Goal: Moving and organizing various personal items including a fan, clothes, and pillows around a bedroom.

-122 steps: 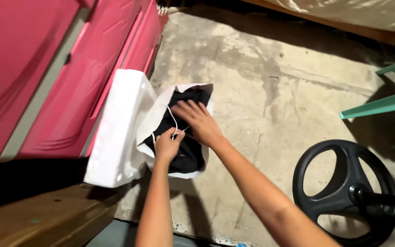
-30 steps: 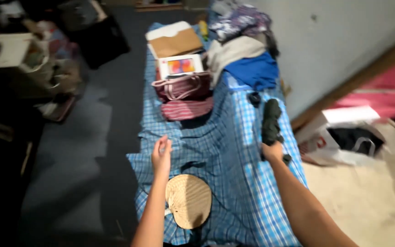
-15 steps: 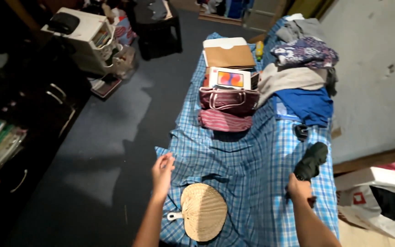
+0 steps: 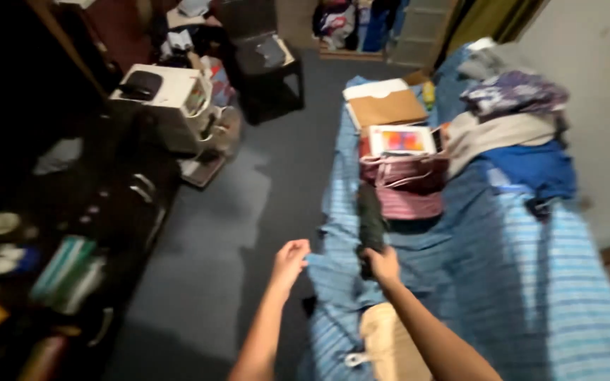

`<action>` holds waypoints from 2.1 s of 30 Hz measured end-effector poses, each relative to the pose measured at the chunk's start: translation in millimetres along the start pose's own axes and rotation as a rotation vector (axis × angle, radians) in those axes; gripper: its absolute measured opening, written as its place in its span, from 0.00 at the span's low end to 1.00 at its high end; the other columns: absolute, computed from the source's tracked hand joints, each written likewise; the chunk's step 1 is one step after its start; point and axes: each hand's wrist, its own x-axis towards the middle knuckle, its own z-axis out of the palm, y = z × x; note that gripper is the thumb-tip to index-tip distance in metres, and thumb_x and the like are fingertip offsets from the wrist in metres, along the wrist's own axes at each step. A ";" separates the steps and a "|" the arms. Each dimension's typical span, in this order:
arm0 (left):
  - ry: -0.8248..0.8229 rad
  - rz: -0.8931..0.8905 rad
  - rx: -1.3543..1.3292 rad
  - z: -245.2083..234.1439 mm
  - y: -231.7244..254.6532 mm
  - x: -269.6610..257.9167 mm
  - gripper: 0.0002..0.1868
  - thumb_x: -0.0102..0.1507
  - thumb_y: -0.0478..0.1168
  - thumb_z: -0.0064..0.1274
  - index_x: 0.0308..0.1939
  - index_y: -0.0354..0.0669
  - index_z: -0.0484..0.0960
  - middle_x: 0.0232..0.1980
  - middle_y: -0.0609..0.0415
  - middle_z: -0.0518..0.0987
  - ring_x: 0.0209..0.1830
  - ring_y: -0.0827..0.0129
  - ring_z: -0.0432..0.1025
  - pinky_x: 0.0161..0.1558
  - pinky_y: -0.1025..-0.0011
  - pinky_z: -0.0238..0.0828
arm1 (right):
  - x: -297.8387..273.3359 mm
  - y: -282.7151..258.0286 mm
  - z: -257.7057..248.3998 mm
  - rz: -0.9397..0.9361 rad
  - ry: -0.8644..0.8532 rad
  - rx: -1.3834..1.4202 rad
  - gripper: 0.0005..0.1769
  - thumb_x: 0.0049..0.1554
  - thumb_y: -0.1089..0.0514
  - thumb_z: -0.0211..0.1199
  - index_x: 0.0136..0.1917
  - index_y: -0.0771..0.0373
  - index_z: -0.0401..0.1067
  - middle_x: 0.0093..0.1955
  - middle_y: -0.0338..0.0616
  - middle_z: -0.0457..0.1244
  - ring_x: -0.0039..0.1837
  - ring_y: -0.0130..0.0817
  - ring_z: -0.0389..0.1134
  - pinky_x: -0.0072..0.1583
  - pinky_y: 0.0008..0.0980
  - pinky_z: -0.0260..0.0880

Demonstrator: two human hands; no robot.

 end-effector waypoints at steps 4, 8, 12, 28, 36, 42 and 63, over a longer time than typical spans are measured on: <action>-0.018 -0.225 0.089 -79.0 56.9 -10.5 0.32 0.61 0.58 0.56 0.65 0.48 0.73 0.55 0.55 0.81 0.48 0.67 0.74 0.47 0.67 0.70 | -79.8 -54.7 142.3 -0.168 -0.262 0.223 0.16 0.46 0.56 0.70 0.38 0.71 0.71 0.32 0.49 0.67 0.33 0.33 0.66 0.36 0.36 0.66; 0.043 -0.158 0.015 -152.1 87.4 4.5 0.42 0.59 0.60 0.60 0.70 0.45 0.65 0.59 0.53 0.79 0.56 0.67 0.74 0.55 0.65 0.70 | -188.7 -147.2 206.5 -0.149 -0.449 0.399 0.18 0.48 0.59 0.70 0.41 0.66 0.61 0.30 0.48 0.64 0.30 0.33 0.65 0.33 0.36 0.65; 0.054 -0.024 -0.130 -190.8 112.0 13.7 0.40 0.57 0.56 0.64 0.67 0.40 0.72 0.58 0.54 0.80 0.56 0.67 0.75 0.57 0.67 0.70 | -226.9 -196.4 235.4 -0.092 -0.658 0.424 0.18 0.49 0.59 0.67 0.44 0.62 0.58 0.30 0.47 0.64 0.29 0.35 0.64 0.32 0.37 0.61; -0.014 0.231 -0.326 -158.4 252.6 243.8 0.37 0.52 0.38 0.65 0.66 0.45 0.70 0.54 0.55 0.77 0.51 0.68 0.73 0.53 0.68 0.71 | 53.7 -356.8 280.9 -0.366 -0.656 0.277 0.28 0.62 0.36 0.57 0.64 0.58 0.68 0.48 0.36 0.62 0.46 0.26 0.61 0.45 0.27 0.62; -0.256 0.141 -0.450 -65.3 334.5 455.8 0.31 0.54 0.37 0.58 0.62 0.49 0.69 0.53 0.54 0.77 0.51 0.64 0.74 0.53 0.66 0.73 | 208.7 -528.1 294.2 -0.470 -0.672 0.561 0.37 0.63 0.40 0.56 0.79 0.56 0.53 0.72 0.39 0.59 0.70 0.28 0.61 0.69 0.29 0.62; -0.288 0.207 -0.586 -1.9 323.8 656.1 0.20 0.73 0.51 0.49 0.59 0.41 0.69 0.58 0.52 0.72 0.59 0.66 0.70 0.61 0.65 0.69 | 326.2 -601.1 324.4 -0.359 -0.552 0.748 0.37 0.62 0.46 0.59 0.79 0.58 0.52 0.70 0.46 0.59 0.68 0.33 0.61 0.67 0.32 0.63; -0.593 0.306 0.227 270.5 433.3 1219.6 0.26 0.68 0.54 0.48 0.61 0.40 0.75 0.61 0.48 0.76 0.63 0.63 0.69 0.65 0.66 0.63 | 839.5 -790.2 279.2 -0.033 0.171 0.809 0.31 0.57 0.43 0.65 0.67 0.62 0.68 0.55 0.46 0.69 0.53 0.34 0.70 0.53 0.33 0.71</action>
